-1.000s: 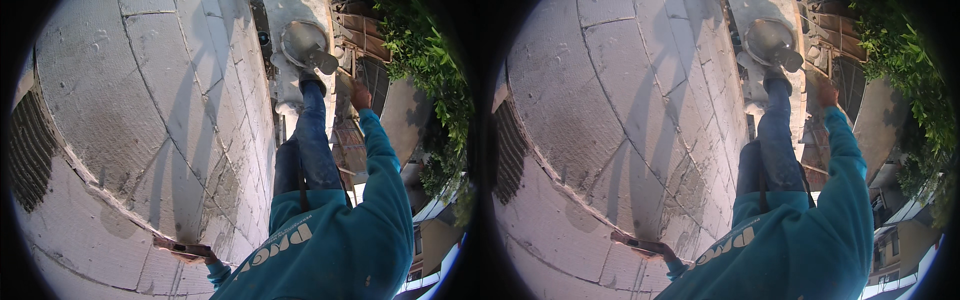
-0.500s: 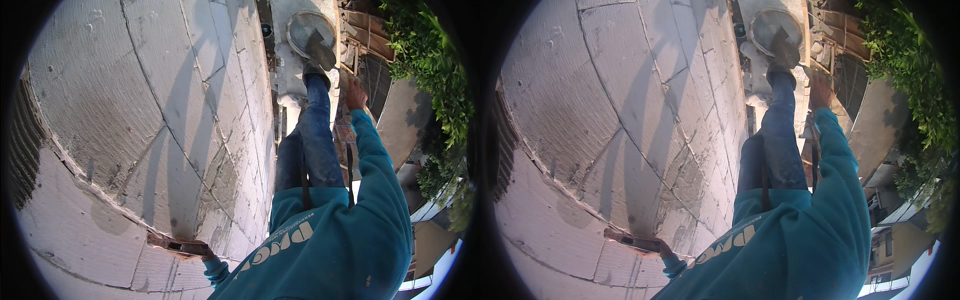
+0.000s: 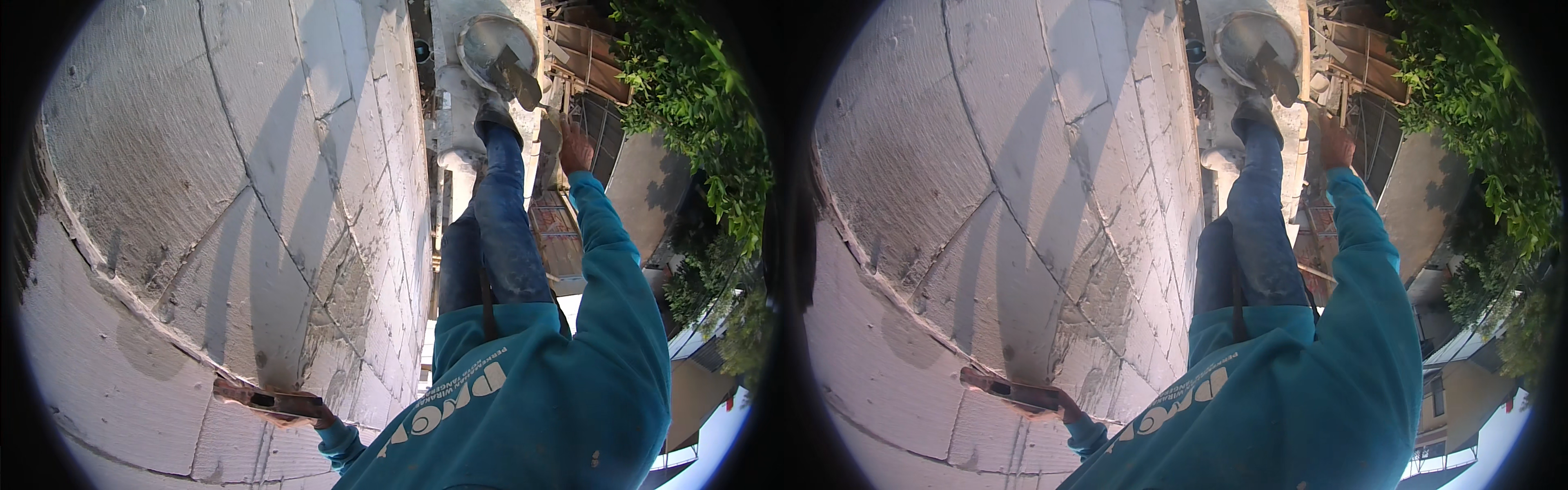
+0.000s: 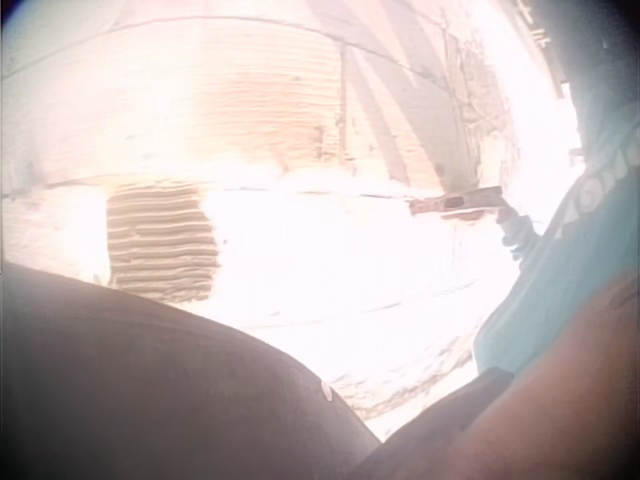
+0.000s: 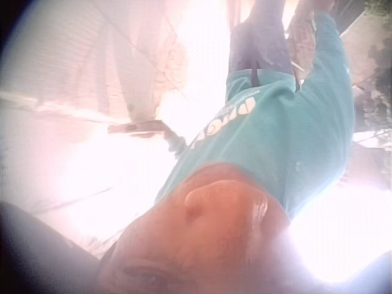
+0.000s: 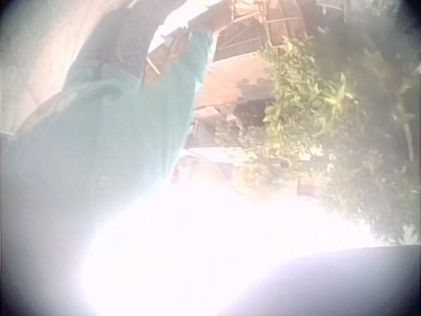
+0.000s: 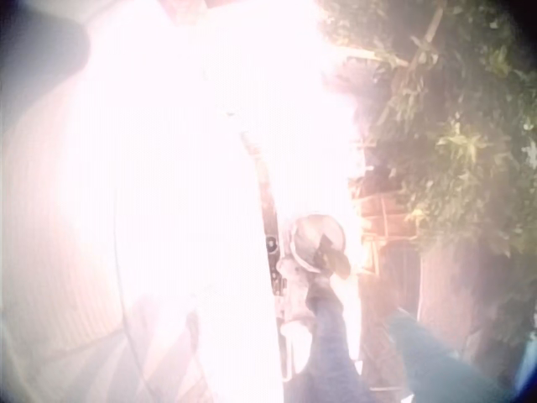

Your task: The person installs white roof tiles on a sloped roof using a trowel to apply mortar and a hammer to tap tiles into place. The person repeatedly scoops mortar, spreads it on the roof surface, places tiles, and adjusts them with the hammer.

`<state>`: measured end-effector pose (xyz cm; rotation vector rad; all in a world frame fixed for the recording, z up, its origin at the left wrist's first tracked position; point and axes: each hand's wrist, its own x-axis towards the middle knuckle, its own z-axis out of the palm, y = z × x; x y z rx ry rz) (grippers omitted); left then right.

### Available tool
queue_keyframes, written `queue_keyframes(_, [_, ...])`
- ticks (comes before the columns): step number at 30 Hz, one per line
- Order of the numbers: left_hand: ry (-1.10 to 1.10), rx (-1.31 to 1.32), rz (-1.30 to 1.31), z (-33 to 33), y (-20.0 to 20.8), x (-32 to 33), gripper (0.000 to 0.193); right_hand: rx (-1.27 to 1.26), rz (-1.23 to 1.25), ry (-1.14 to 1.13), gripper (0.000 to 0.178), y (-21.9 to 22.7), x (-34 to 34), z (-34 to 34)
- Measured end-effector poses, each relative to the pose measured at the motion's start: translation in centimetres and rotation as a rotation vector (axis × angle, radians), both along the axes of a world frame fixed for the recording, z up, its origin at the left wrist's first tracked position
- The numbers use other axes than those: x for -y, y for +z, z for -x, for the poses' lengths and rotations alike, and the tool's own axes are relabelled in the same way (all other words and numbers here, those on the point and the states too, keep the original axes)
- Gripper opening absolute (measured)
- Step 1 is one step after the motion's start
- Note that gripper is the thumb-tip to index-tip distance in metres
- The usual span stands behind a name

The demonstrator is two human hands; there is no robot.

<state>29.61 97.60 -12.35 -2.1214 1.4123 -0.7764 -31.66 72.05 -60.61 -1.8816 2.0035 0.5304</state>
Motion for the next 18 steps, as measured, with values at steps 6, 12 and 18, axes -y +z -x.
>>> queue_keyframes(6, [-0.311,0.611,-0.386,2.6,0.1,3.5,0.049,0.057,0.153,-0.076,0.053,-3.9,-2.4,-2.5])
queue_keyframes(12, [-0.394,1.027,-0.575,6.7,0.5,7.2,0.046,0.021,0.085,-0.090,0.053,-6.2,-1.4,-4.7])
queue_keyframes(18, [-0.366,0.909,-0.464,5.7,0.6,5.8,0.044,0.137,0.129,-0.245,0.056,-8.8,-1.5,-6.2])
